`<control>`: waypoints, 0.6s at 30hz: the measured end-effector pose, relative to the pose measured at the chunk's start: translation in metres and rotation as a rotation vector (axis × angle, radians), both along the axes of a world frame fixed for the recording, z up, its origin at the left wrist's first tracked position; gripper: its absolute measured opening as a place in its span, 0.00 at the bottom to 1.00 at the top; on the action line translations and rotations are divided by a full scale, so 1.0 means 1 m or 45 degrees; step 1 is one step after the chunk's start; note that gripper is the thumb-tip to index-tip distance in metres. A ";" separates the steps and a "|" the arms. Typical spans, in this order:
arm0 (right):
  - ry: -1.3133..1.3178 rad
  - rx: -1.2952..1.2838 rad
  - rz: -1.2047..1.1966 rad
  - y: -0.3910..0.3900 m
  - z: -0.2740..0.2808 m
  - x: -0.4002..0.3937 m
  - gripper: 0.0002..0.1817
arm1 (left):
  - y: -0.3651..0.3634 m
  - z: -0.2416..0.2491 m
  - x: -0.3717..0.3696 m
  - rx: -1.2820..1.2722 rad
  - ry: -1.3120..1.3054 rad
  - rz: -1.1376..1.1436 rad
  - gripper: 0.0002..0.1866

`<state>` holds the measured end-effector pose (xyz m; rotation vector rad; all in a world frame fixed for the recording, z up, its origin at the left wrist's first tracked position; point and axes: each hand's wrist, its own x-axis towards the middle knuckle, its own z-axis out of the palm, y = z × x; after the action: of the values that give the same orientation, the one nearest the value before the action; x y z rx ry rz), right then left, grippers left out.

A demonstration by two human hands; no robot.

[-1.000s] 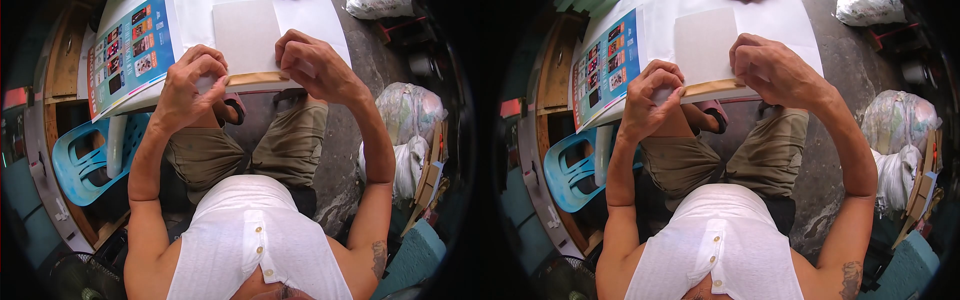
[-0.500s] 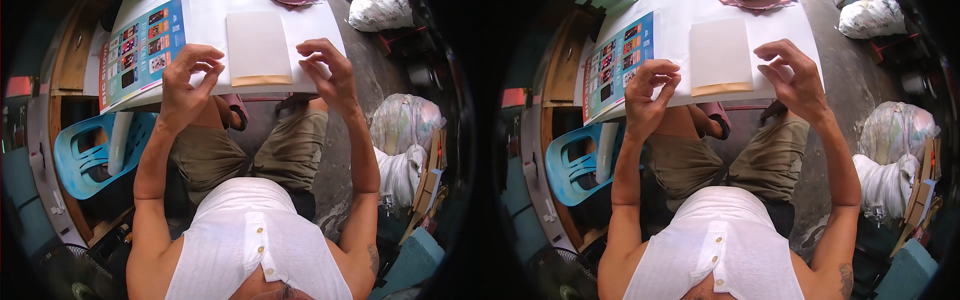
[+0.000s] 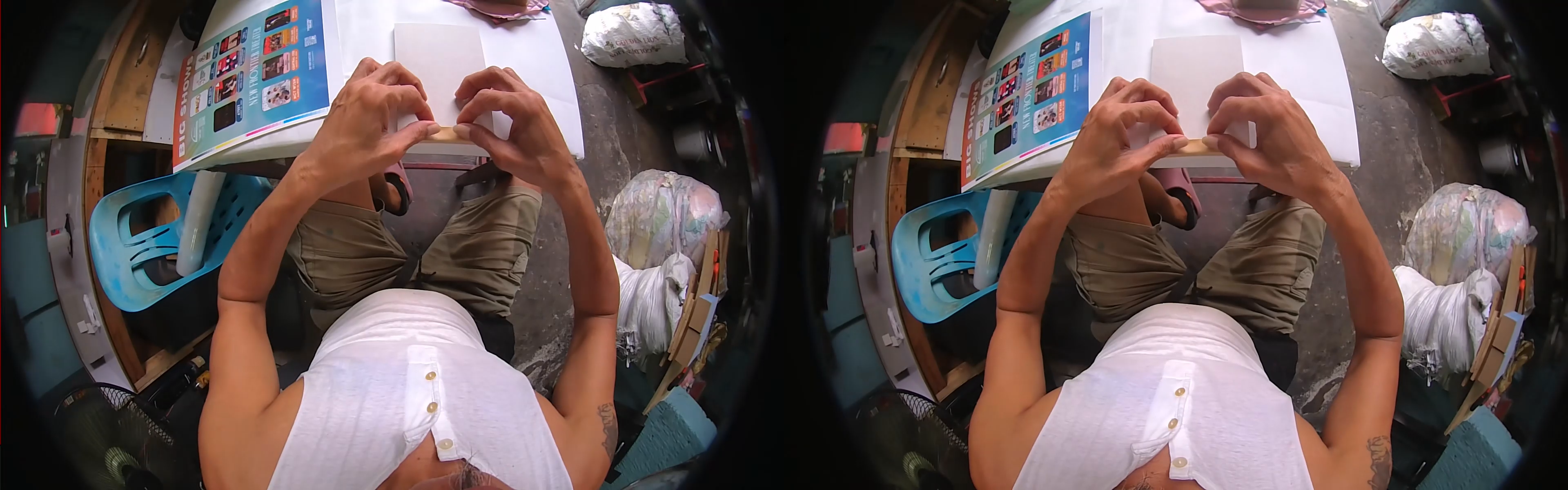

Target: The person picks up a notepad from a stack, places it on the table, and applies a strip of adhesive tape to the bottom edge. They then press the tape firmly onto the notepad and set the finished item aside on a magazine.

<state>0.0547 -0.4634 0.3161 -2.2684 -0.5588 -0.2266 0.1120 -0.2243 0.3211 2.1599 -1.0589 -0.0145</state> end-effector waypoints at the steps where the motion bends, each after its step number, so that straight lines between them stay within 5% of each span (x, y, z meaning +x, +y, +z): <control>1: 0.006 -0.012 0.003 0.000 0.001 0.001 0.04 | -0.001 0.000 0.000 0.012 0.014 -0.001 0.07; 18: -0.076 -0.187 -0.074 0.008 -0.005 -0.004 0.05 | -0.004 -0.008 -0.003 0.019 -0.078 -0.019 0.07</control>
<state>0.0511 -0.4551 0.3111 -2.4290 -0.5571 -0.2911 0.1088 -0.2279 0.3134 2.1785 -1.1131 0.0374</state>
